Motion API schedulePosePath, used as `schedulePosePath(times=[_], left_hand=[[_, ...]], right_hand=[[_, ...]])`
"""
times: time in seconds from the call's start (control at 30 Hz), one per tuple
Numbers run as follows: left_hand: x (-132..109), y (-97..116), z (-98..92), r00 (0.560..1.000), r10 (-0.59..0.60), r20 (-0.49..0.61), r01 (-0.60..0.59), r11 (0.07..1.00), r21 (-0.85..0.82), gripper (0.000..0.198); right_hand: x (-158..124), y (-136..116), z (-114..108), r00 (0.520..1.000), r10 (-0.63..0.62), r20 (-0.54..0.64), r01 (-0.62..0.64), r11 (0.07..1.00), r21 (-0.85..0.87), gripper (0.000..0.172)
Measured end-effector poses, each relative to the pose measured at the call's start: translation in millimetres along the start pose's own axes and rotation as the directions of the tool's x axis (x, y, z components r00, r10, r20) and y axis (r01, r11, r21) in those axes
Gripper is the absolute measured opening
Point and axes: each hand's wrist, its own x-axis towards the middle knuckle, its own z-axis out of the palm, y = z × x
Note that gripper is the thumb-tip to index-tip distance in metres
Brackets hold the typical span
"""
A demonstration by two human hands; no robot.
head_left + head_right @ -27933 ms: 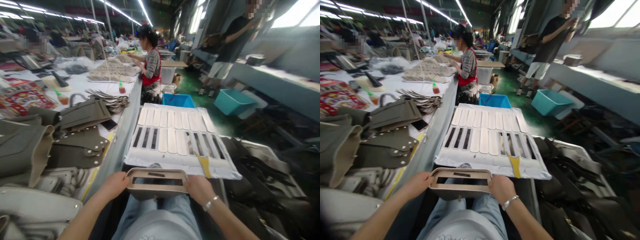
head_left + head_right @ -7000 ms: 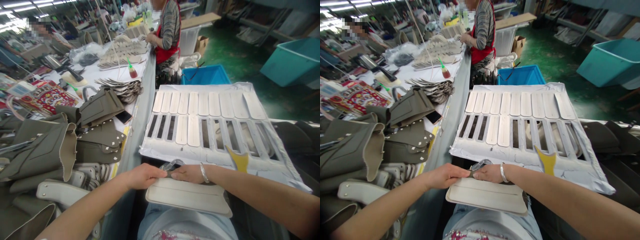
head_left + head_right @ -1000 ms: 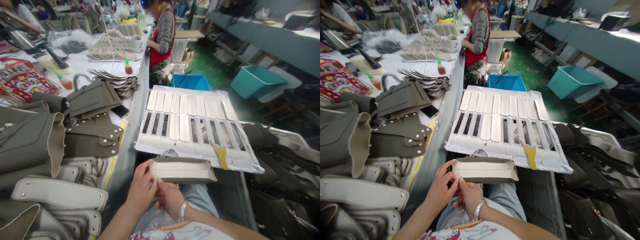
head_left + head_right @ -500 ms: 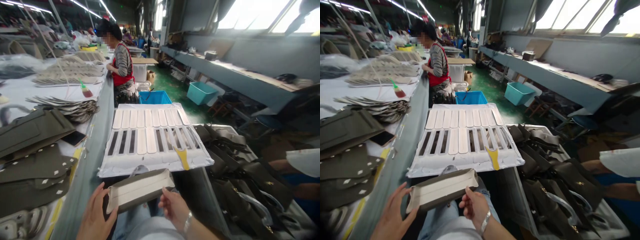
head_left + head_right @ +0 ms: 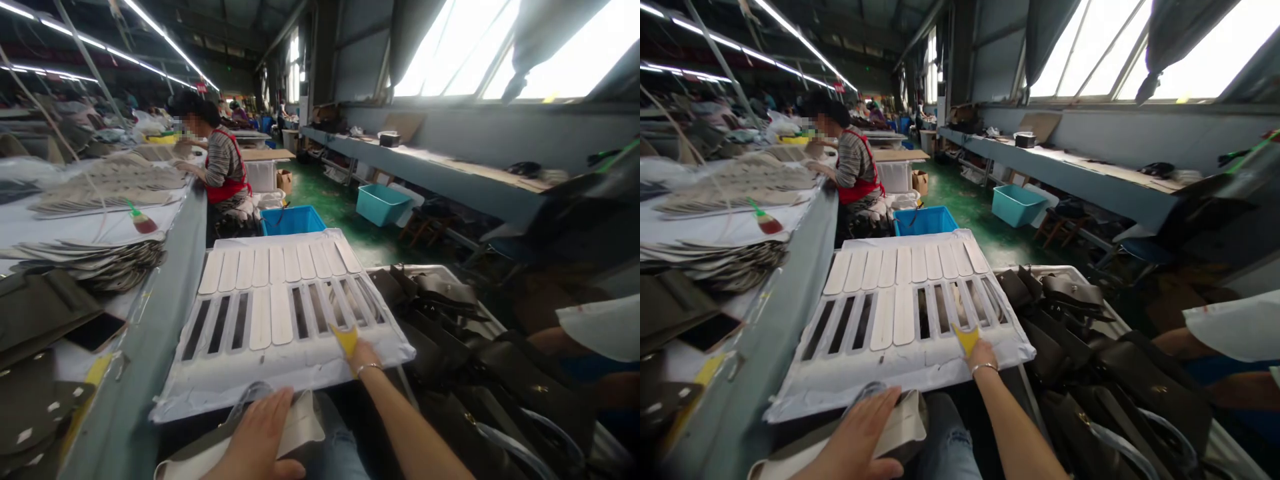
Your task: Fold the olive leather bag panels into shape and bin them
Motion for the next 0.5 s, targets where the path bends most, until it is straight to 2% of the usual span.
schedulePosePath(times=[0.1, 0.23, 0.37, 0.5], left_hand=[[-3.2, 2.4, -4.8, 1.0, -0.019, -0.009, 0.019, 1.0, -0.008, 0.09], [0.1, -4.0, -1.3, 0.998, 0.025, -0.066, -0.027, 0.999, -0.024, 0.09], [8.3, -8.2, 0.9, 0.997, 0.063, -0.04, -0.065, 0.997, -0.046, 0.095], [10.8, -9.6, -7.3, 0.998, 0.07, 0.002, -0.07, 0.995, -0.065, 0.103]], right_hand=[[20.5, -1.8, 7.1, 0.997, 0.045, 0.062, -0.043, 0.998, -0.04, 0.027], [35.8, 10.4, 8.7, 0.994, 0.012, 0.107, -0.008, 0.999, -0.037, 0.031], [39.8, 15.6, 11.1, 0.992, -0.024, 0.124, 0.029, 0.999, -0.037, 0.029], [35.9, 3.4, 19.2, 0.985, -0.059, 0.164, 0.06, 0.998, -0.001, 0.021]])
